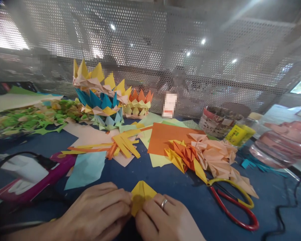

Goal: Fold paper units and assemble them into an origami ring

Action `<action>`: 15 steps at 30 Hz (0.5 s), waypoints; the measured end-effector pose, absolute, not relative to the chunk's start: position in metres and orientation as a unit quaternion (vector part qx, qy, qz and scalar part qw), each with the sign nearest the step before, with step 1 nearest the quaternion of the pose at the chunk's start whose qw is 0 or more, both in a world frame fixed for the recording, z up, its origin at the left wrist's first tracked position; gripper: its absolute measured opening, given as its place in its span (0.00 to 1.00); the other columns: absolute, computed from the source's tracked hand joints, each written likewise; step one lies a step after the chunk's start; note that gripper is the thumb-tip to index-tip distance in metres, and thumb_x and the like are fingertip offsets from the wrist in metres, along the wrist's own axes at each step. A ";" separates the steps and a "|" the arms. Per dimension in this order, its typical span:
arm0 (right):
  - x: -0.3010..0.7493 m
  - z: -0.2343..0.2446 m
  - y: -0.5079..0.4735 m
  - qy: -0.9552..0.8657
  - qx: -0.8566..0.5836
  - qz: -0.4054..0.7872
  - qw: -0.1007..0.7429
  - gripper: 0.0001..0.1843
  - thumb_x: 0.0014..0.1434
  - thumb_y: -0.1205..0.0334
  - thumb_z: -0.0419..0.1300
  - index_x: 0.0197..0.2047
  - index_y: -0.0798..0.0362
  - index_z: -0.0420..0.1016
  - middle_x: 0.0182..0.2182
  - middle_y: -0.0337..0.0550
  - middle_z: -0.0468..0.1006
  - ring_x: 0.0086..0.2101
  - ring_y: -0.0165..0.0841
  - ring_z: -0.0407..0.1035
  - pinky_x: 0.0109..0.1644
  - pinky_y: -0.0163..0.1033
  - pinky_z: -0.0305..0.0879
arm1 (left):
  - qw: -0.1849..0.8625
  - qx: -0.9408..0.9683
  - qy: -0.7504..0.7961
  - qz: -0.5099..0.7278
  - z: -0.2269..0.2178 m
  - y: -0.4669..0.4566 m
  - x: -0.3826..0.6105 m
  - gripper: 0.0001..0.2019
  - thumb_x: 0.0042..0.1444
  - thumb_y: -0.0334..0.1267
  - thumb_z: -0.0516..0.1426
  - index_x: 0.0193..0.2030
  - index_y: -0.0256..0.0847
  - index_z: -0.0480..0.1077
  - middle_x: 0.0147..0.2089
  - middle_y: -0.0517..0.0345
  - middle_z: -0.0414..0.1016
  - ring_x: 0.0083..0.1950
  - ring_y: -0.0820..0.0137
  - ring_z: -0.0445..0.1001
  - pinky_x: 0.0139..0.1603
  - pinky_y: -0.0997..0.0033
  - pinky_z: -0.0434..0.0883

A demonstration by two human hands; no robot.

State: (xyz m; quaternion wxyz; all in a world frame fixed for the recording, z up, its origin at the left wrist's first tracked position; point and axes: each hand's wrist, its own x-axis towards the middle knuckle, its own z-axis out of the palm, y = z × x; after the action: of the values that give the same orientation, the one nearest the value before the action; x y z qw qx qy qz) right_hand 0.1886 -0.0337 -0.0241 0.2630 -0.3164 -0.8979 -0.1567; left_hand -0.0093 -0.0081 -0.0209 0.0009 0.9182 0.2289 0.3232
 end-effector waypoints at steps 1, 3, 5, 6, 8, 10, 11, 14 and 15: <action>0.189 -0.022 -0.034 -0.902 -0.319 -0.149 0.248 0.19 0.62 0.75 0.44 0.26 0.51 0.68 0.20 0.38 0.72 0.20 0.28 0.65 0.23 0.33 0.59 | -0.002 0.919 0.221 0.327 -0.021 -0.007 -0.009 0.14 0.61 0.29 0.47 0.26 0.38 0.66 0.25 0.60 0.70 0.25 0.74 0.68 0.27 0.74 0.66; 0.191 -0.016 -0.034 -0.909 -0.334 -0.120 0.219 0.18 0.63 0.74 0.43 0.27 0.51 0.68 0.22 0.39 0.73 0.23 0.29 0.66 0.25 0.33 0.61 | -0.010 0.919 0.220 0.328 -0.021 -0.007 -0.009 0.14 0.61 0.28 0.47 0.27 0.38 0.67 0.25 0.60 0.70 0.25 0.75 0.68 0.28 0.74 0.67; 0.192 -0.011 -0.035 -0.909 -0.357 -0.075 0.203 0.17 0.63 0.72 0.43 0.28 0.51 0.68 0.25 0.41 0.73 0.25 0.30 0.67 0.28 0.34 0.63 | -0.020 0.919 0.221 0.327 -0.020 -0.008 -0.010 0.14 0.62 0.29 0.46 0.29 0.39 0.69 0.27 0.60 0.71 0.27 0.75 0.70 0.32 0.75 0.69; 0.193 -0.009 -0.035 -0.906 -0.369 -0.053 0.203 0.17 0.62 0.72 0.44 0.28 0.51 0.67 0.26 0.42 0.73 0.26 0.31 0.67 0.29 0.34 0.64 | -0.023 0.918 0.228 0.323 -0.019 -0.009 -0.010 0.14 0.62 0.30 0.46 0.30 0.39 0.70 0.29 0.59 0.72 0.28 0.75 0.71 0.35 0.75 0.70; 0.193 -0.007 -0.036 -0.900 -0.385 -0.021 0.203 0.16 0.62 0.73 0.44 0.28 0.52 0.66 0.27 0.42 0.73 0.27 0.31 0.67 0.32 0.35 0.65 | -0.020 0.917 0.235 0.321 -0.017 -0.011 -0.012 0.13 0.63 0.31 0.47 0.32 0.39 0.71 0.30 0.58 0.73 0.30 0.74 0.72 0.39 0.73 0.71; 0.192 -0.005 -0.036 -0.891 -0.401 -0.003 0.212 0.15 0.62 0.72 0.46 0.27 0.52 0.66 0.26 0.42 0.72 0.28 0.32 0.66 0.34 0.36 0.65 | -0.008 0.916 0.248 0.316 -0.014 -0.014 -0.013 0.13 0.62 0.32 0.48 0.31 0.39 0.72 0.29 0.58 0.73 0.32 0.73 0.73 0.42 0.72 0.71; 0.192 -0.005 -0.036 -0.886 -0.408 0.005 0.220 0.14 0.62 0.71 0.46 0.28 0.52 0.66 0.27 0.42 0.72 0.28 0.32 0.66 0.34 0.36 0.65 | -0.003 0.916 0.254 0.312 -0.013 -0.015 -0.014 0.13 0.62 0.33 0.49 0.31 0.39 0.72 0.29 0.58 0.73 0.32 0.72 0.73 0.43 0.72 0.72; 0.191 -0.003 -0.036 -0.872 -0.424 0.053 0.238 0.11 0.63 0.69 0.49 0.31 0.52 0.69 0.29 0.42 0.73 0.30 0.32 0.67 0.38 0.37 0.65 | -0.006 0.915 0.256 0.311 -0.010 -0.016 -0.015 0.13 0.62 0.34 0.50 0.29 0.39 0.72 0.27 0.58 0.73 0.35 0.71 0.74 0.45 0.70 0.71; 0.192 -0.003 -0.035 -0.870 -0.424 0.072 0.242 0.10 0.63 0.68 0.51 0.32 0.52 0.69 0.29 0.42 0.73 0.31 0.32 0.67 0.38 0.37 0.65 | -0.010 0.915 0.256 0.311 -0.009 -0.016 -0.015 0.13 0.62 0.34 0.50 0.28 0.39 0.72 0.27 0.58 0.73 0.35 0.70 0.74 0.46 0.69 0.71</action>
State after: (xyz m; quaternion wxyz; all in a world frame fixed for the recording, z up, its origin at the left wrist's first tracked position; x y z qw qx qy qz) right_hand 0.1915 -0.0353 -0.0030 0.2425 -0.4242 -0.8696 0.0718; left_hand -0.0151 -0.0162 -0.0093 -0.0104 0.9152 0.2560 0.3110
